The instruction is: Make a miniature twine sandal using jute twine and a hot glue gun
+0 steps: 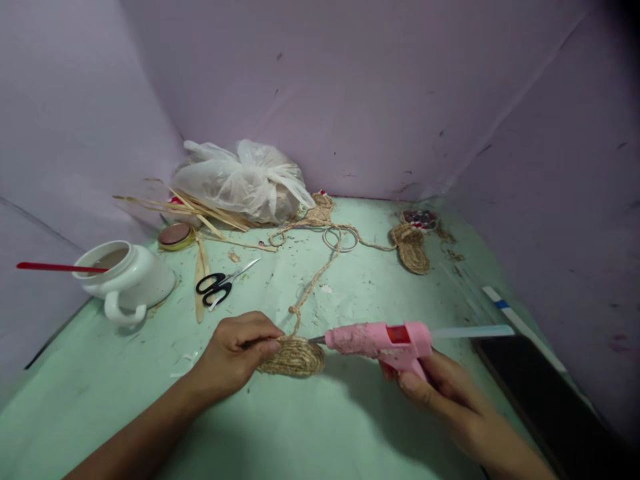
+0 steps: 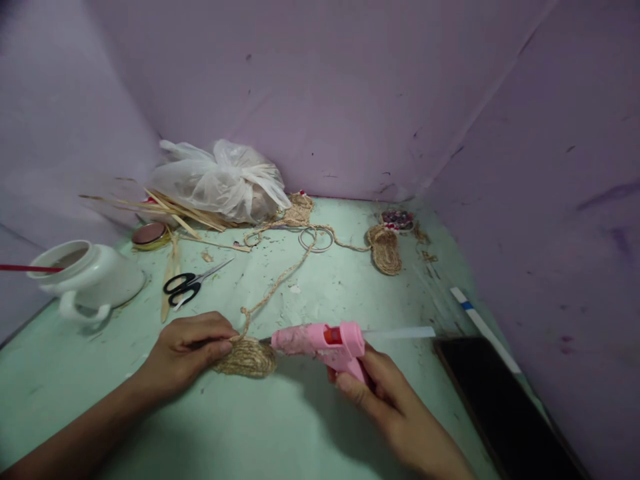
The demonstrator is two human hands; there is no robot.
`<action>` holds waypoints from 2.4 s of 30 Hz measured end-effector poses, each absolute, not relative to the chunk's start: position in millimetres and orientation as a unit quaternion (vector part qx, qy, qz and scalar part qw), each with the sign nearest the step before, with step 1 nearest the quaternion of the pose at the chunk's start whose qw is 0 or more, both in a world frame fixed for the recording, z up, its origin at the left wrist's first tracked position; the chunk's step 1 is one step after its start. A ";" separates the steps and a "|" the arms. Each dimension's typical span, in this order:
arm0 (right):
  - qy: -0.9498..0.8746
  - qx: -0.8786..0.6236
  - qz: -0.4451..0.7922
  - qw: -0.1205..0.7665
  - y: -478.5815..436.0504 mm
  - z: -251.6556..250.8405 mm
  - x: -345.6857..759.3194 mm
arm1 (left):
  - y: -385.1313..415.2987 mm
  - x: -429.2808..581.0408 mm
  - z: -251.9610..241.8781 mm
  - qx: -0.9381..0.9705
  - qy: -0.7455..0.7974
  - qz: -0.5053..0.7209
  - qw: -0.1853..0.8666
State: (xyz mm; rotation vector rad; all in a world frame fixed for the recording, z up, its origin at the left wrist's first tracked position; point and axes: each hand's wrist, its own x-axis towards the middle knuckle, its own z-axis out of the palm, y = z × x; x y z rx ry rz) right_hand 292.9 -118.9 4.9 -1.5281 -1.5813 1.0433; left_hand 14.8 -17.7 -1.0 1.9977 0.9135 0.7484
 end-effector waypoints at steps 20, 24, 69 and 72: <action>-0.582 -0.597 0.411 0.369 -118.2 6.8 294.9 | -17.3 13.2 4.3 0.753 0.414 0.299 0.415; -0.583 -0.592 0.406 0.381 -119.3 7.1 296.7 | -15.4 11.4 4.2 0.738 0.432 0.299 0.423; -0.557 -0.611 0.399 0.395 -127.9 -9.2 298.9 | -8.7 0.1 -14.4 0.538 0.477 0.350 0.601; -0.547 -0.618 0.405 0.394 -129.0 -10.2 299.3 | -8.8 0.7 -14.0 0.522 0.481 0.356 0.608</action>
